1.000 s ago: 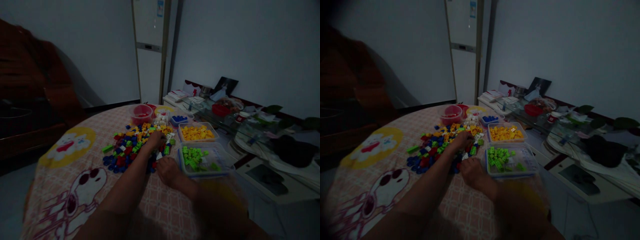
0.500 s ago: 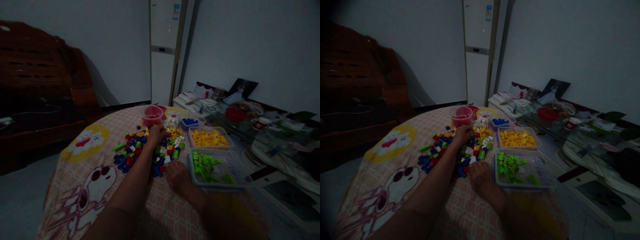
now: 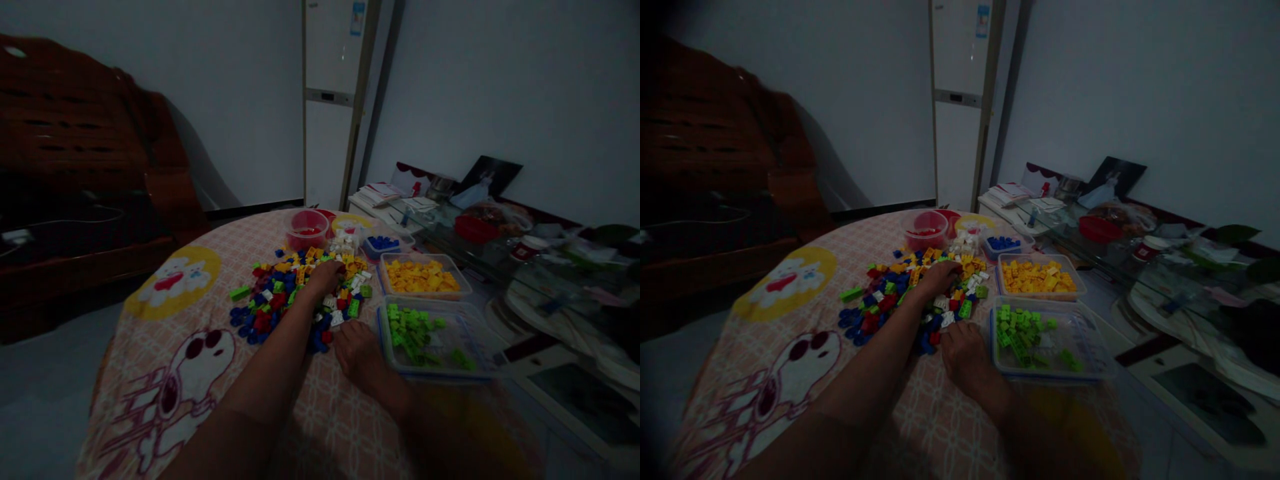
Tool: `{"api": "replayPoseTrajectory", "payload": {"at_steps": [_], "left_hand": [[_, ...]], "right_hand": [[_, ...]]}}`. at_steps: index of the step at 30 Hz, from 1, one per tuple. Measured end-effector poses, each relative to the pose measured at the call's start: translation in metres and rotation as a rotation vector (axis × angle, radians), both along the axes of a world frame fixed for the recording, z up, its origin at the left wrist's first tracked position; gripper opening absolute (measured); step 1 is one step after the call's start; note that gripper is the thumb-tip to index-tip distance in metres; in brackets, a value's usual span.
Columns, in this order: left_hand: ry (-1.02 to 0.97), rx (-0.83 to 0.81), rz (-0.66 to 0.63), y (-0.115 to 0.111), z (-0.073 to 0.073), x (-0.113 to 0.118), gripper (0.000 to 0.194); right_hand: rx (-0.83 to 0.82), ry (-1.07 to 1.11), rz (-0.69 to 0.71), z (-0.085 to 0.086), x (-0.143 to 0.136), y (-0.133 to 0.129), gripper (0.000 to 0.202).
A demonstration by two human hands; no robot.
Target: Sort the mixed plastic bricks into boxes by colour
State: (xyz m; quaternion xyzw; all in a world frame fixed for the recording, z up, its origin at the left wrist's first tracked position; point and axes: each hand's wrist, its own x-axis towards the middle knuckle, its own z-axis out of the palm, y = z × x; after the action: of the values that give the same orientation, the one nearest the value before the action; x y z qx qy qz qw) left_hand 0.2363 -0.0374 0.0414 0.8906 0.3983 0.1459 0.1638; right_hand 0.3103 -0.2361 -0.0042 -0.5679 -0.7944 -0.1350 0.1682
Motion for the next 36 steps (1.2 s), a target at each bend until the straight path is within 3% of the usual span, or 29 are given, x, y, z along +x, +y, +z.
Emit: {"api": "replayPoseTrajectory", "payload": {"at_steps": [12,18,25,32,36], "left_hand": [[-0.206,-0.092,-0.014,0.009,-0.006,-0.004,0.018],[-0.119,0.007,-0.076,-0.004,0.005,0.003,0.022],[0.101,0.099,-0.111,-0.015,0.000,0.015,0.026],[-0.028,0.040,-0.041,-0.014,0.000,0.011,0.023],[-0.211,-0.034,-0.052,-0.014,0.005,0.013,0.019]], "right_hand": [[0.005,0.004,0.017,0.001,0.001,0.000,0.003],[-0.004,0.001,0.004,0.001,0.000,0.000,0.007],[-0.017,0.003,0.017,0.004,0.001,-0.001,0.007],[-0.022,0.013,0.004,0.004,0.000,-0.001,0.009],[-0.013,-0.005,0.009,0.003,0.001,-0.001,0.008]]}}
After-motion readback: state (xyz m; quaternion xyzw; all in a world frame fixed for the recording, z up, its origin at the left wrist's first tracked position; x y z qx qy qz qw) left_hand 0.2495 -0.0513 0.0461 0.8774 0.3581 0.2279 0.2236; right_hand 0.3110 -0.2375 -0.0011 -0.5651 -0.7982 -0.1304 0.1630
